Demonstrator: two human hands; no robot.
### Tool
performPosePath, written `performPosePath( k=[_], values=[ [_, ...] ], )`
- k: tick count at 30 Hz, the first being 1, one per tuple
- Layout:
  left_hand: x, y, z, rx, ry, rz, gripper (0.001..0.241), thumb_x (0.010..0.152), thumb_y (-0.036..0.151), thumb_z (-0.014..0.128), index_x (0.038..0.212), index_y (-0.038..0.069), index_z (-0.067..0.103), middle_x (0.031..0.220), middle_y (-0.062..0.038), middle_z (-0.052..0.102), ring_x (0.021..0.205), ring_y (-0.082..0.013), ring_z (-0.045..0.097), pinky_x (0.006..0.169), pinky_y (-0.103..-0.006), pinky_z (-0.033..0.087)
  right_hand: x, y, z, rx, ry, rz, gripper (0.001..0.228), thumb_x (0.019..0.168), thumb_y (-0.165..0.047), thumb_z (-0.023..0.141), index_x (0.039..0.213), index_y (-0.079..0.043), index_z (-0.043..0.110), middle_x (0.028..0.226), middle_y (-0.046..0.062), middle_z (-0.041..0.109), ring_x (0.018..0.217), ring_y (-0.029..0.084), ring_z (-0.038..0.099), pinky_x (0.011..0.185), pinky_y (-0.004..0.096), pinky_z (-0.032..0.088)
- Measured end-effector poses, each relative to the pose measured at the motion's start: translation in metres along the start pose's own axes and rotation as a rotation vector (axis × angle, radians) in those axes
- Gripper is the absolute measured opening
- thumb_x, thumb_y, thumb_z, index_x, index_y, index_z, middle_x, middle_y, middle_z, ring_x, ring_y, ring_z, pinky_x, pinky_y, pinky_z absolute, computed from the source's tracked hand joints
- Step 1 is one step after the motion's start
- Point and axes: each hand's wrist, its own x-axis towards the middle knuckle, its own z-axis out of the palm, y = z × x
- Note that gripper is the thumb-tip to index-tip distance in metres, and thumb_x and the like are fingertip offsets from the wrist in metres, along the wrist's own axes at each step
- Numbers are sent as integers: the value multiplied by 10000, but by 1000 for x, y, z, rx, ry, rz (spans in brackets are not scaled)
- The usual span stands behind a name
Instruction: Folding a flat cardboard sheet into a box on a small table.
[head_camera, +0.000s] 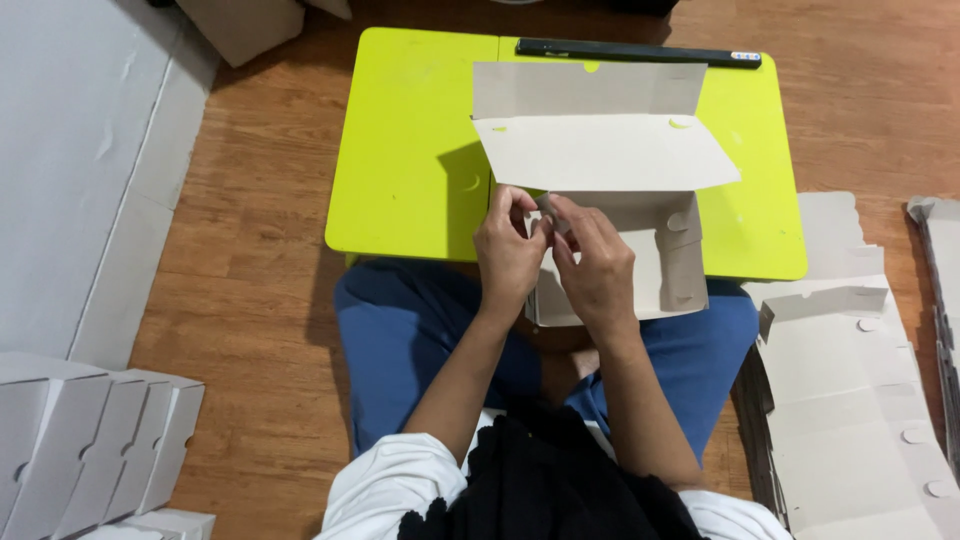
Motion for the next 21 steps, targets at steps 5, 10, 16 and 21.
performPosePath(
  k=[5, 10, 16, 21],
  values=[
    [4, 2, -4, 5, -15, -130, 227, 790, 86, 754, 903, 183, 583, 713, -10, 650, 638, -224, 653, 610, -384, 537, 3, -10, -2, -51, -8, -26, 439, 852, 86, 768, 1266, -47, 710, 1007, 146, 686, 771, 262, 730, 627, 323, 643],
    [4, 7, -8, 3, -40, -162, 233, 786, 93, 746, 929, 207, 602, 743, -2, 669, 673, -208, 666, 640, -371, 552, 1, -3, 3, -119, 2, -70, 419, 860, 57, 771, 1258, -60, 718, 997, 125, 699, 853, 243, 725, 679, 292, 643],
    [6, 2, -7, 0, -48, -206, 262, 774, 102, 772, 926, 205, 585, 758, -7, 670, 684, -225, 656, 664, -379, 556, -2, -1, 2, -58, -24, -30, 421, 870, 48, 762, 1269, -77, 718, 1006, 119, 720, 881, 234, 726, 721, 294, 647],
    [6, -4, -4, 4, -46, -208, 277, 762, 131, 797, 916, 211, 582, 760, 12, 667, 683, -202, 653, 653, -372, 545, -1, -2, -1, 53, -38, 77, 441, 875, 64, 750, 1295, -61, 699, 970, 152, 735, 872, 259, 738, 746, 320, 653]
  ],
)
